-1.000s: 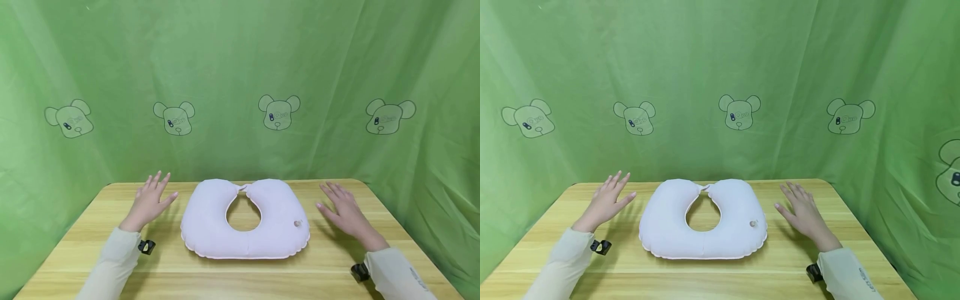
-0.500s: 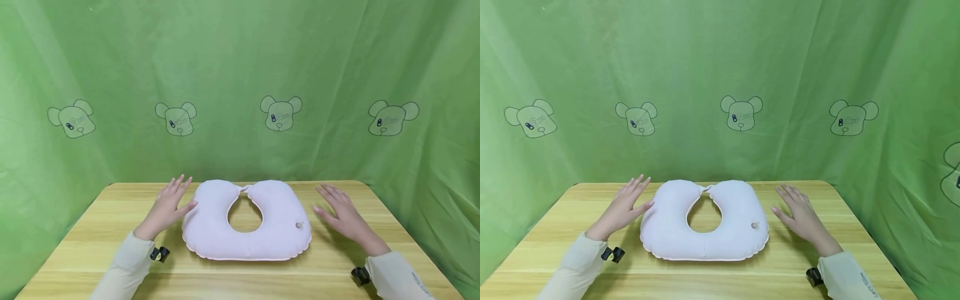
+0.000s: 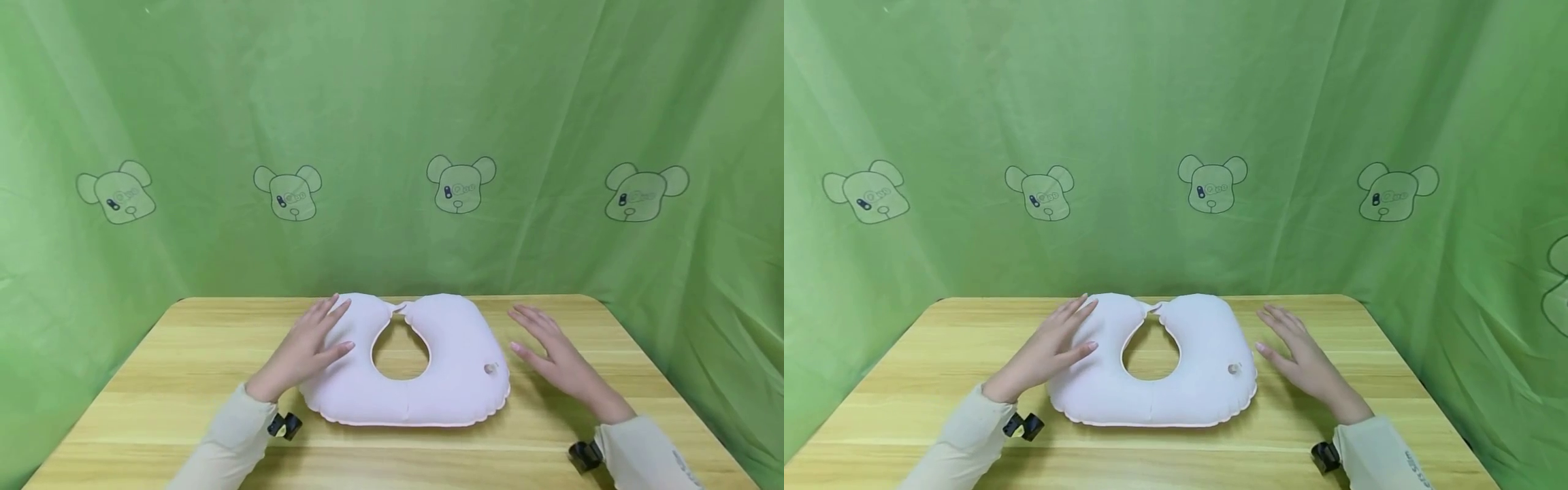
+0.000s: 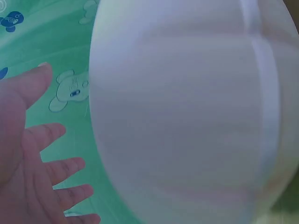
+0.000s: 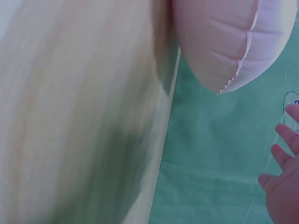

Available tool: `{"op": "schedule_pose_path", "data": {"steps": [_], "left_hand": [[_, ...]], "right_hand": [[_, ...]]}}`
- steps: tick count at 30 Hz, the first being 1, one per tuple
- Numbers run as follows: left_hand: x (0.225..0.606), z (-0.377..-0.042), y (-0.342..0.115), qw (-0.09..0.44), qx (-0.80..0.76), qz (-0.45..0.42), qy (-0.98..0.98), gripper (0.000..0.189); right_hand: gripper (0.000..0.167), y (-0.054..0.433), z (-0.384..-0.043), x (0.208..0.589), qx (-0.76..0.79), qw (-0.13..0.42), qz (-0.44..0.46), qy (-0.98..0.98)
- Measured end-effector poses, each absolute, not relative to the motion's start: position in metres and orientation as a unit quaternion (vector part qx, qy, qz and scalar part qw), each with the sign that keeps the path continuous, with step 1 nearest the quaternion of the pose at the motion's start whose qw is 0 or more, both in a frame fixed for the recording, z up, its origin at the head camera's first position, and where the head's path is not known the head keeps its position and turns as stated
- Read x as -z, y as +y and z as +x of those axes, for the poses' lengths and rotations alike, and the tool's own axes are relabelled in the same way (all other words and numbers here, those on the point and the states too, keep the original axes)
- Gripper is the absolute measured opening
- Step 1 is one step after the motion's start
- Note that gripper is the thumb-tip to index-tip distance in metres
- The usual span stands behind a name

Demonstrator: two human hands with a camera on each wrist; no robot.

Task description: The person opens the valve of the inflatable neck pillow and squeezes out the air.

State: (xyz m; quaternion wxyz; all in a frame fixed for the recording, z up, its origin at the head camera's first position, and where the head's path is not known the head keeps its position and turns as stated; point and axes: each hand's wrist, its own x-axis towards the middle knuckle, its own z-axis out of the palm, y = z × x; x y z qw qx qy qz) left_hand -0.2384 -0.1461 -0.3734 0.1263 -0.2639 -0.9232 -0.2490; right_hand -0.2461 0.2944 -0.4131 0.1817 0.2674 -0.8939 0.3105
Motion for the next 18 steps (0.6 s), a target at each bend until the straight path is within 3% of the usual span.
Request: {"op": "schedule_pose_path", "data": {"steps": [18], "left_hand": [[0.372, -0.236, -0.1, 0.117, 0.244, -0.352, -0.896, 0.074]], "right_hand": [[0.049, 0.28, -0.232, 0.408, -0.36, 0.189, 0.299, -0.863]]}}
